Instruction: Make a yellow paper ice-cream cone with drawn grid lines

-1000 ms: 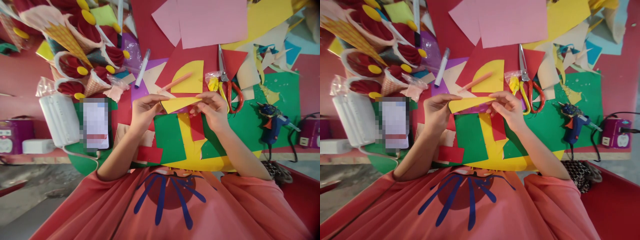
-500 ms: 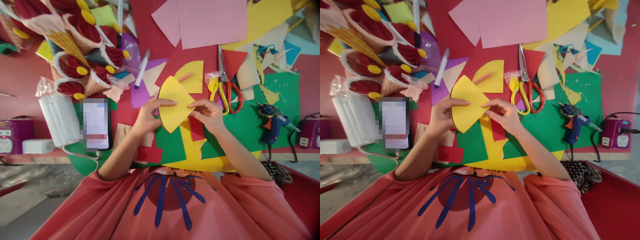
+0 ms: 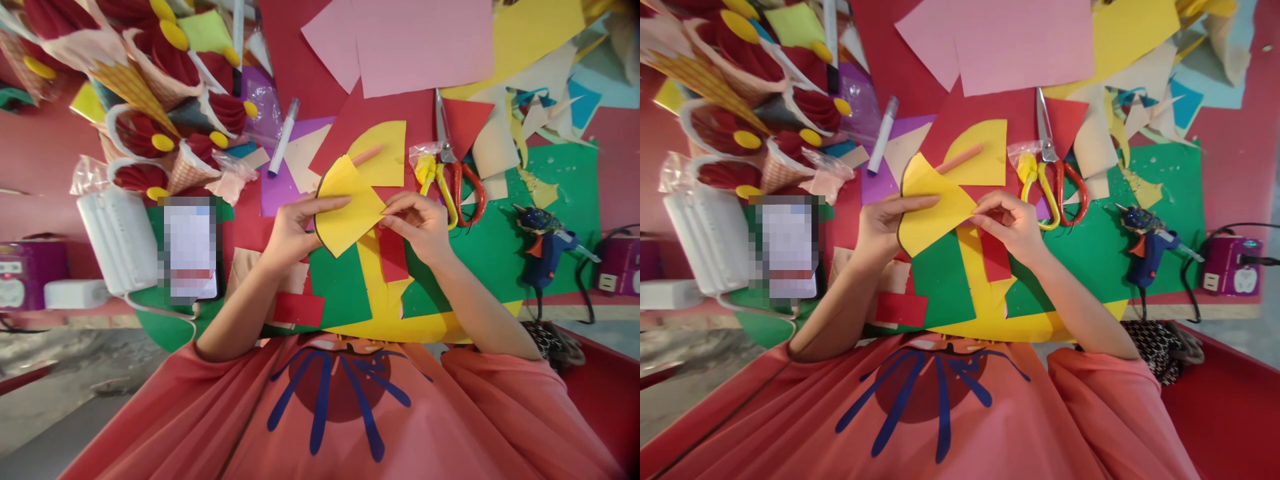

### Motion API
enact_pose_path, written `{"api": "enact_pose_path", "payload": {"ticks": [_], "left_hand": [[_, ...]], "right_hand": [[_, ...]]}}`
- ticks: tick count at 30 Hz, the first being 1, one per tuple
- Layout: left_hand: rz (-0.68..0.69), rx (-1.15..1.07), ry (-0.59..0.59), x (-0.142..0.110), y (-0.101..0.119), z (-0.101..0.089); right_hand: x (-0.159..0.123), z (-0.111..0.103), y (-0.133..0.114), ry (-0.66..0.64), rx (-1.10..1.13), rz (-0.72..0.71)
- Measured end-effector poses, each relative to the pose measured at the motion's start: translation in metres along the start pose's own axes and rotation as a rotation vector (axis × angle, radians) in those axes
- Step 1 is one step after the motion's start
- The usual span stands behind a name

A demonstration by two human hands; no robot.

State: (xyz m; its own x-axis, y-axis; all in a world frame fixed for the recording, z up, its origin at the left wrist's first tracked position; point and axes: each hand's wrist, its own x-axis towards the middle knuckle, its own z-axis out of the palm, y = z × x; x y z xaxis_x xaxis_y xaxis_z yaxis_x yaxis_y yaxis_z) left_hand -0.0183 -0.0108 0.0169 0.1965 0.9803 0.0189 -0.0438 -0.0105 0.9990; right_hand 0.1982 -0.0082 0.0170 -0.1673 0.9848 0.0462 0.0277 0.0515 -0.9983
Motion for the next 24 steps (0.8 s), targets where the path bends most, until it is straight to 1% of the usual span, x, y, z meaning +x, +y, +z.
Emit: {"api": "enact_pose_path", "payload": {"ticks": [4, 7, 12, 15, 20, 24], "left_hand": [[-0.001, -0.031, -0.026, 0.002, -0.003, -0.001], [0.012, -0.013, -0.050, 0.004, -0.003, -0.004], [0.091, 0.028, 0.015, 0.005, -0.004, -0.006], [0.103, 0.010, 0.051, 0.005, -0.007, -0.005], [0.053, -0.071, 0.112, 0.007, -0.015, -0.003], [-0.032, -0.130, 0.095, 0.008, -0.017, -0.003]], "right_hand": [[0.000, -0.002, 0.002, -0.031, -0.044, -0.016], [0.000, -0.004, 0.003, -0.066, -0.087, -0.036], [0.000, -0.006, 0.001, -0.131, -0.121, -0.034], [0.001, -0.006, 0.000, -0.116, -0.162, -0.039], [0.002, -0.006, -0.002, -0.095, -0.180, -0.033], [0.001, -0.005, -0.003, -0.069, -0.201, -0.083]]}}
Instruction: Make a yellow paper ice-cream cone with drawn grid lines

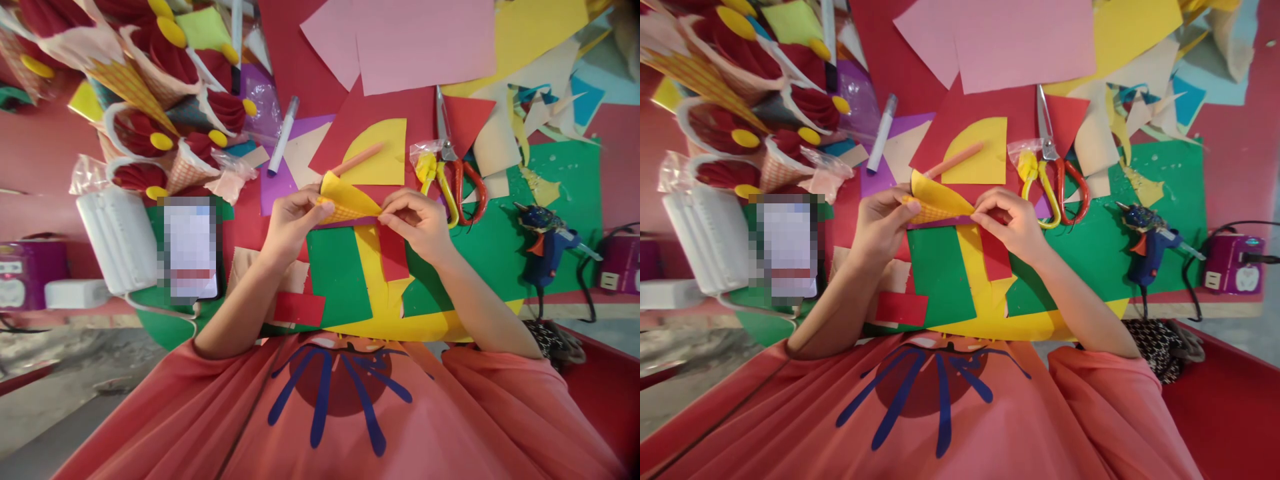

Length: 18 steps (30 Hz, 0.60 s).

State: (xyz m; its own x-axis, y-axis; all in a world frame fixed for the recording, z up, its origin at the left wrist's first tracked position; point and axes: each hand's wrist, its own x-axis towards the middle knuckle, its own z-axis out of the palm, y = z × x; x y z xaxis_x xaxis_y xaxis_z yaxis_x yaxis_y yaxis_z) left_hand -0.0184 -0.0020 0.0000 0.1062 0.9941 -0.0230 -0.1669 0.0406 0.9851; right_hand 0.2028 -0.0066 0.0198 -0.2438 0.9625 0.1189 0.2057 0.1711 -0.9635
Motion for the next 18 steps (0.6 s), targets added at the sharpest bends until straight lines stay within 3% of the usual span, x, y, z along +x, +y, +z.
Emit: {"api": "enact_pose_path", "payload": {"ticks": [6, 14, 18], "left_hand": [[-0.015, 0.000, -0.016, 0.002, 0.001, 0.002], [0.041, 0.008, 0.005, 0.002, -0.002, 0.002], [0.043, 0.036, 0.006, 0.000, 0.000, 0.004]], "right_hand": [[-0.001, -0.001, -0.001, -0.001, -0.043, -0.030], [-0.005, 0.005, -0.002, -0.150, 0.315, 0.322], [-0.006, 0.011, 0.000, -0.109, 0.389, 0.355]]}}
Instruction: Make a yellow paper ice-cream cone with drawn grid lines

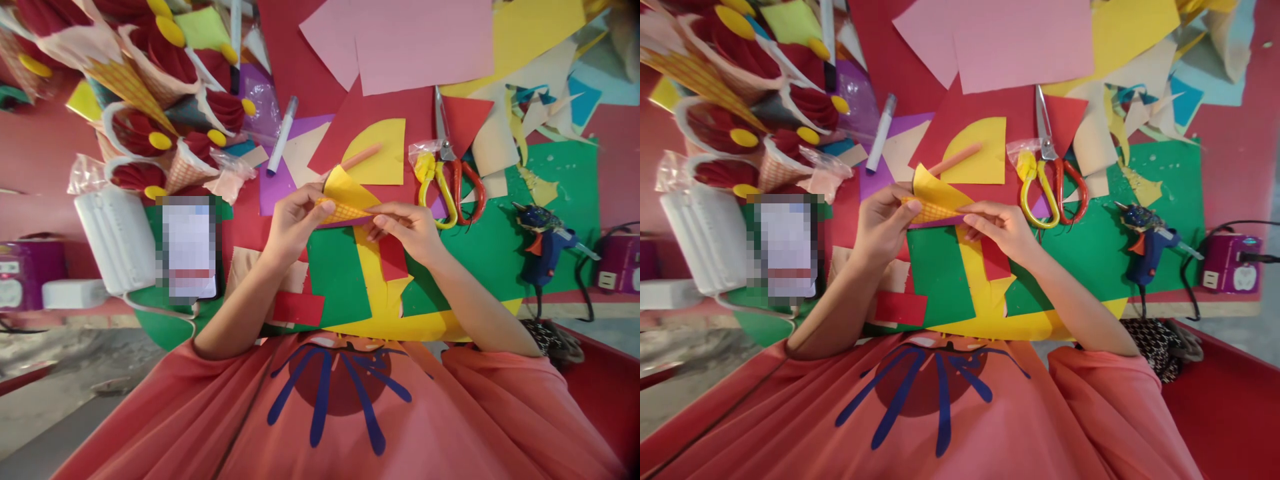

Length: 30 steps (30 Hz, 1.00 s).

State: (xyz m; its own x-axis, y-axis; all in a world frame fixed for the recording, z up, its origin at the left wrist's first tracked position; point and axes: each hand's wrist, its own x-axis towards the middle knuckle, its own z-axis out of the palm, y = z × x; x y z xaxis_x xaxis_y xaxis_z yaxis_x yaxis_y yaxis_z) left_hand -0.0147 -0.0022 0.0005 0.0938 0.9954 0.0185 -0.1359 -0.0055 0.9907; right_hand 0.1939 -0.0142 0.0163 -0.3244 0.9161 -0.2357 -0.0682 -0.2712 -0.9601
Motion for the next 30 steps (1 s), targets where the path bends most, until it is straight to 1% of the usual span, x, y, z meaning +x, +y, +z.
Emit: {"api": "enact_pose_path", "payload": {"ticks": [2, 7, 13, 16, 21, 24, 26, 30], "left_hand": [[0.003, 0.006, 0.006, 0.000, 0.001, 0.001], [0.000, 0.006, 0.008, -0.001, 0.002, 0.005], [-0.009, -0.012, 0.034, -0.003, 0.003, 0.007], [-0.027, 0.026, 0.061, -0.003, 0.006, 0.008], [-0.031, 0.109, 0.070, -0.004, 0.006, 0.008], [0.025, 0.129, 0.078, -0.004, 0.001, 0.006], [0.063, 0.120, 0.053, -0.004, -0.003, 0.004], [0.087, 0.141, -0.055, -0.004, -0.005, 0.003]], "right_hand": [[0.001, 0.000, 0.002, 0.022, -0.001, -0.026], [0.002, -0.002, 0.001, 0.055, -0.113, -0.096], [0.003, -0.001, 0.001, 0.163, -0.081, -0.149], [0.003, 0.000, 0.001, 0.204, -0.103, -0.160], [0.004, -0.001, 0.002, 0.211, -0.102, -0.163], [0.004, -0.002, 0.003, 0.193, -0.110, -0.165], [0.004, -0.001, 0.004, 0.180, -0.089, -0.165], [0.003, -0.001, 0.002, 0.154, -0.003, -0.107]]}}
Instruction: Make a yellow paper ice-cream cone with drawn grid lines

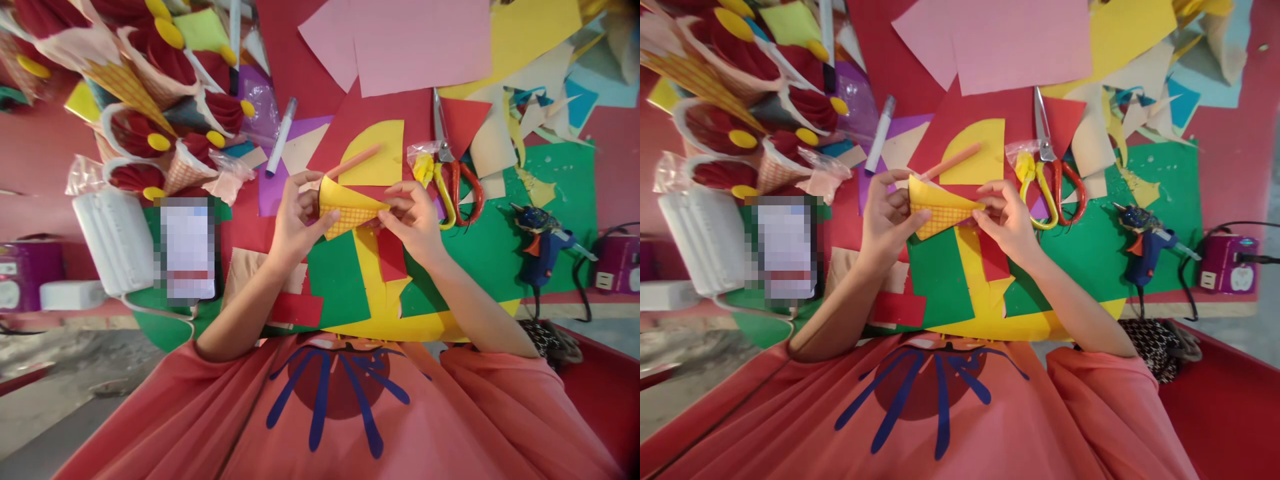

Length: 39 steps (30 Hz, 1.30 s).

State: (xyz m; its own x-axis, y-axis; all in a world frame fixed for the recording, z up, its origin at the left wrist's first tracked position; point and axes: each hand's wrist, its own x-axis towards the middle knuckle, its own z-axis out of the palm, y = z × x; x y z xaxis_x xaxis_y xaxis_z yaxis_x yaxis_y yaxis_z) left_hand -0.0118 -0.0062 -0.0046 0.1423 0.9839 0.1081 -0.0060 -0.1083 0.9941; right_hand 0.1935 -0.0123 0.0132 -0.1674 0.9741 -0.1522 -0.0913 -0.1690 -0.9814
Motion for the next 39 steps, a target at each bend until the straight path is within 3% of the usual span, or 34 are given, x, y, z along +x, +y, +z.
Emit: {"api": "enact_pose_path", "payload": {"ticks": [3, 9, 14, 23, 28, 36, 39], "left_hand": [[0.034, 0.032, -0.009, -0.002, 0.000, 0.001], [0.176, 0.096, 0.100, -0.006, -0.002, 0.006], [0.221, 0.142, 0.066, -0.008, 0.001, 0.007], [-0.037, 0.113, -0.091, -0.009, 0.018, 0.004], [-0.040, 0.100, -0.129, -0.008, 0.016, 0.000], [-0.161, 0.065, -0.057, -0.007, 0.013, 0.005], [-0.148, 0.096, 0.003, -0.005, 0.014, 0.005]], "right_hand": [[0.000, 0.002, -0.003, -0.006, 0.044, 0.058], [0.000, 0.007, 0.001, -0.060, 0.143, 0.136], [-0.001, 0.008, 0.004, -0.064, 0.166, 0.143], [0.000, 0.006, 0.003, -0.070, 0.169, 0.140], [0.001, 0.004, 0.003, -0.045, 0.177, 0.135], [-0.001, 0.008, 0.002, -0.077, 0.272, 0.157], [-0.002, 0.008, 0.001, -0.116, 0.247, 0.187]]}}
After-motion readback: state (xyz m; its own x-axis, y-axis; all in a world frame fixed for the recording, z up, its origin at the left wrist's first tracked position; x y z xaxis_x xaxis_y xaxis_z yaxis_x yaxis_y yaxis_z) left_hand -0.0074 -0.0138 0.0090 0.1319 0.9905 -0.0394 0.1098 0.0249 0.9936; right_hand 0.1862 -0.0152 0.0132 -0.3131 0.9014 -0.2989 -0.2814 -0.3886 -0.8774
